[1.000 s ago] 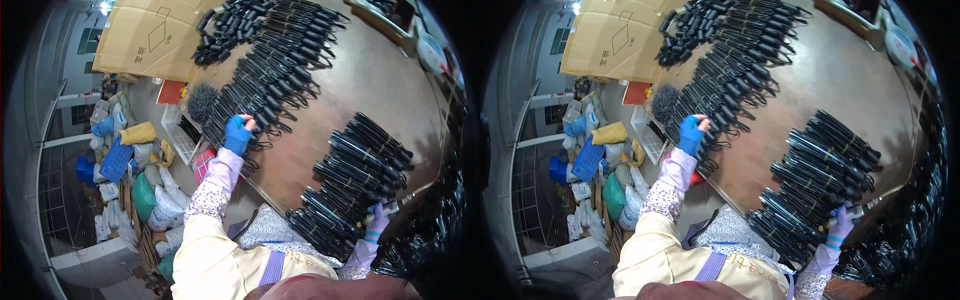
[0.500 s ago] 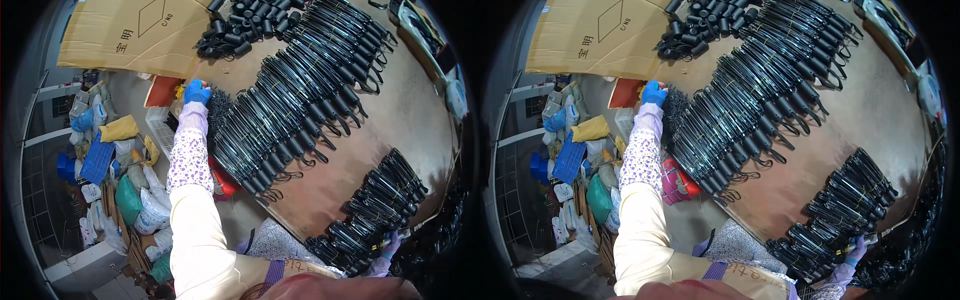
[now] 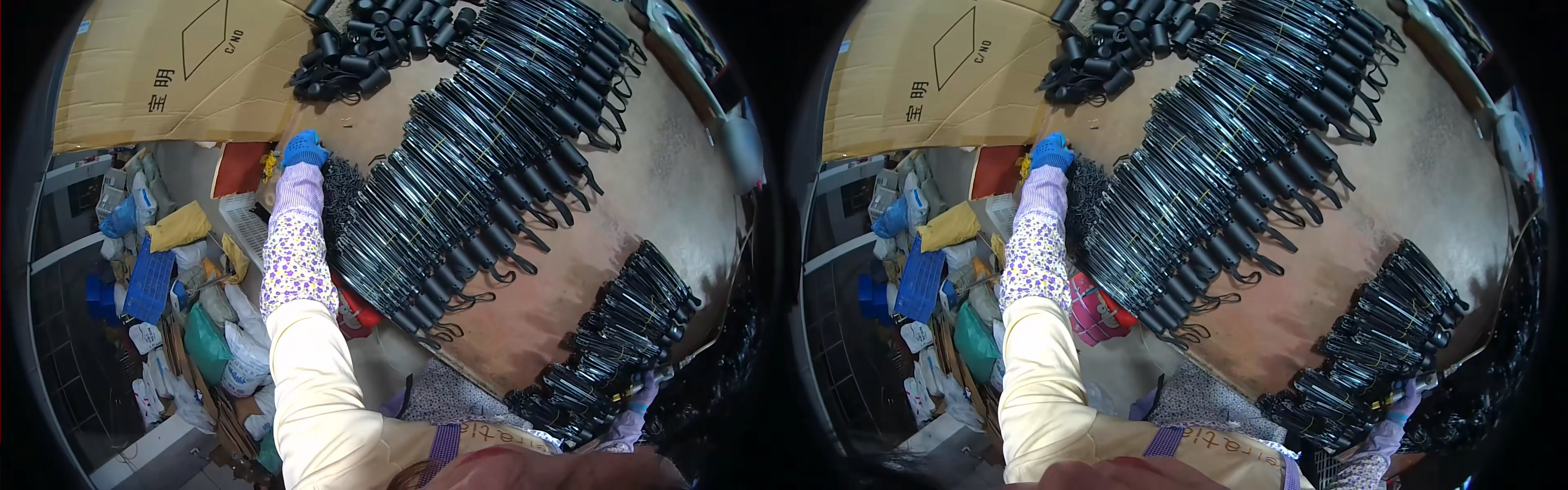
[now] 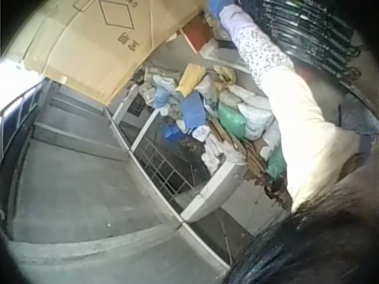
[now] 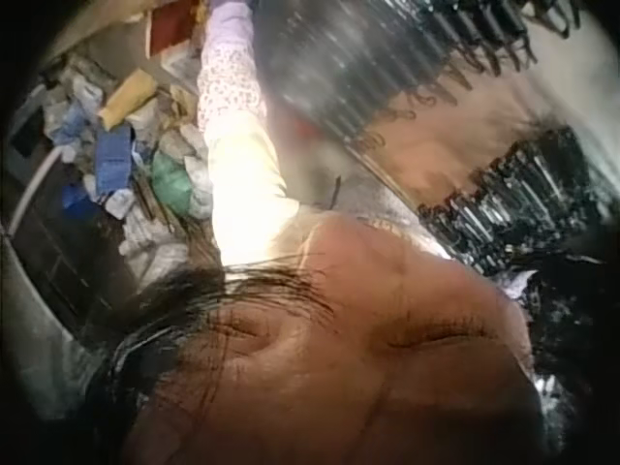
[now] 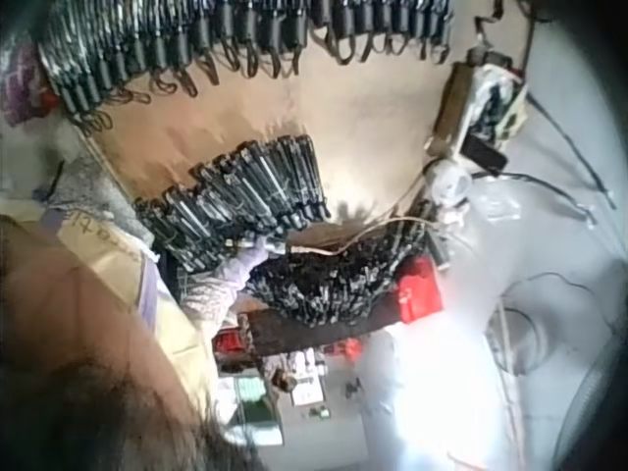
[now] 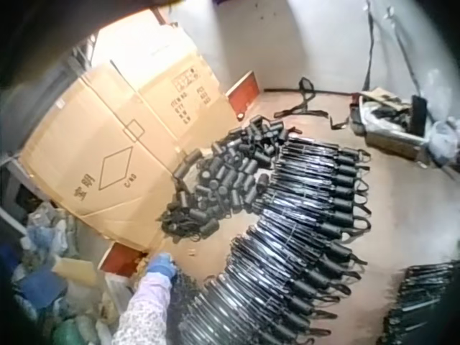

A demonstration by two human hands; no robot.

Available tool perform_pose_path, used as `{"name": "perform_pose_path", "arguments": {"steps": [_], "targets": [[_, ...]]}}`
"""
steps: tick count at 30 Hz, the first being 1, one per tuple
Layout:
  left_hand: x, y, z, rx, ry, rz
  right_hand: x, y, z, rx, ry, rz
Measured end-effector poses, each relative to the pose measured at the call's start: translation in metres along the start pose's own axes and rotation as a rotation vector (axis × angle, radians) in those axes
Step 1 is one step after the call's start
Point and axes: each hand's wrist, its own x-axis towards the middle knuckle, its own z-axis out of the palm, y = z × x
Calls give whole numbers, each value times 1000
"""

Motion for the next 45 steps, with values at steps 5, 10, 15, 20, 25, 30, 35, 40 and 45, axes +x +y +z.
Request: {"name": "perform_pose_path", "arguments": {"steps": [5, 10, 15, 20, 25, 30, 35, 40, 45], "targets": [[1, 12, -1, -27, -7, -20, 16, 19, -15, -45, 44, 2], [32, 64, 22, 88, 126, 63, 21, 36, -76, -74, 209, -10], [16, 48, 6, 255, 77, 63, 40, 15, -76, 57, 373, 295], [-114, 25, -53, -714, 210, 239, 91, -20, -37, 110, 287, 293], [-222, 262, -89, -1285, -185, 106, 98, -25, -71, 324, 106, 312], [-373, 540, -68, -1507, -651, 572, 95, -46, -138, 421, 134, 290], [-514, 739, -27, -1310, -888, 799, 97, -56, -191, 522, 104, 299], [-551, 831, 11, -991, -848, 858, 111, -94, -216, 609, -44, 138], [-558, 863, 30, -661, -463, 1264, 153, -120, -224, 732, -326, -223]]}}
